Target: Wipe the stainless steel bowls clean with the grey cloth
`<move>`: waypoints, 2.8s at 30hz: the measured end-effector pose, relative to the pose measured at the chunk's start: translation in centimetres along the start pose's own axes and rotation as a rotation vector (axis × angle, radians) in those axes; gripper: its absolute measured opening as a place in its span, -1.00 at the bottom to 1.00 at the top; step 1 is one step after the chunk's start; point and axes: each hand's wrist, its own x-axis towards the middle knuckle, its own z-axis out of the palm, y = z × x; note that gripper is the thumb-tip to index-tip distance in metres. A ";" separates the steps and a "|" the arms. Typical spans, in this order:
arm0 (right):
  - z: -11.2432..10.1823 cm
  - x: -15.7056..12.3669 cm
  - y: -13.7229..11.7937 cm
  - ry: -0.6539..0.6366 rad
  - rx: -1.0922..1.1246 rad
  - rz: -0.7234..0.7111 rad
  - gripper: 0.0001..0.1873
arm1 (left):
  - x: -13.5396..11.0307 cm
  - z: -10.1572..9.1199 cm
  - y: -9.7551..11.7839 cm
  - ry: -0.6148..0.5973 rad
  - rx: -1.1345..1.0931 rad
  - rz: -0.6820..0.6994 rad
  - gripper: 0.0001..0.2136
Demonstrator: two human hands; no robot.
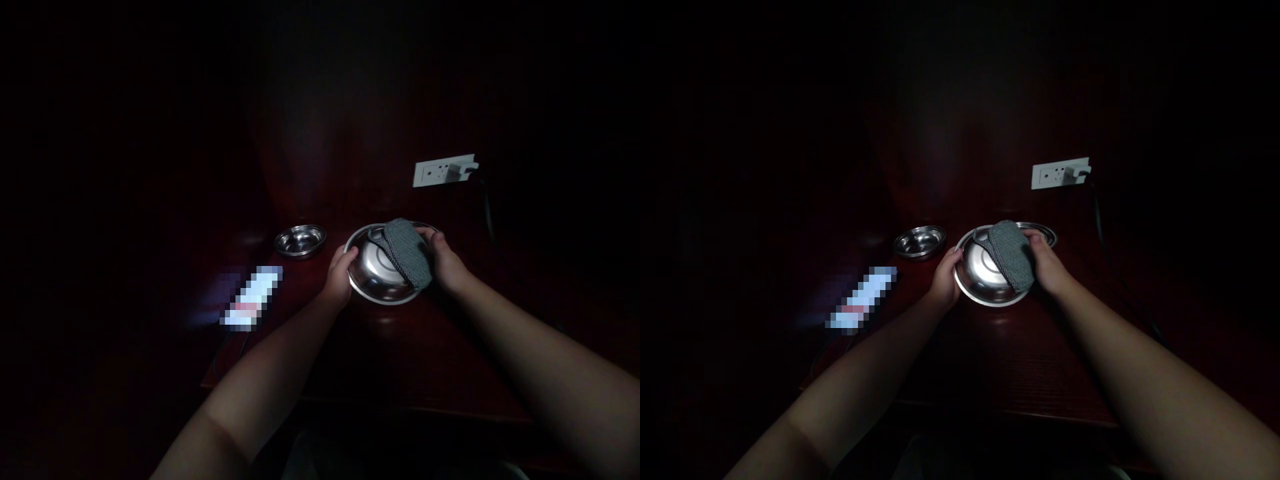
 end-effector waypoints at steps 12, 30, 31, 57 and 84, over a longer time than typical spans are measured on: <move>0.5 -0.3 -1.7 0.014 -0.126 0.062 -0.57 | 0.6 -0.4 -0.5 0.040 0.019 -0.011 -0.71; 0.8 -0.6 -3.0 0.025 -0.222 0.133 -0.55 | 0.4 -0.4 -0.6 0.032 0.023 -0.028 -0.68; 0.8 -0.7 -3.0 0.019 -0.228 0.131 -0.55 | 0.4 -0.5 -0.7 0.028 0.029 -0.027 -0.67; 1.0 -0.6 -2.6 -0.018 -0.208 0.112 -0.54 | 0.5 -0.7 -0.1 0.163 0.340 0.017 -0.73; 1.1 -0.7 -3.1 -0.009 -0.210 0.103 -0.55 | 0.4 -0.6 -0.1 0.154 0.326 0.004 -0.73</move>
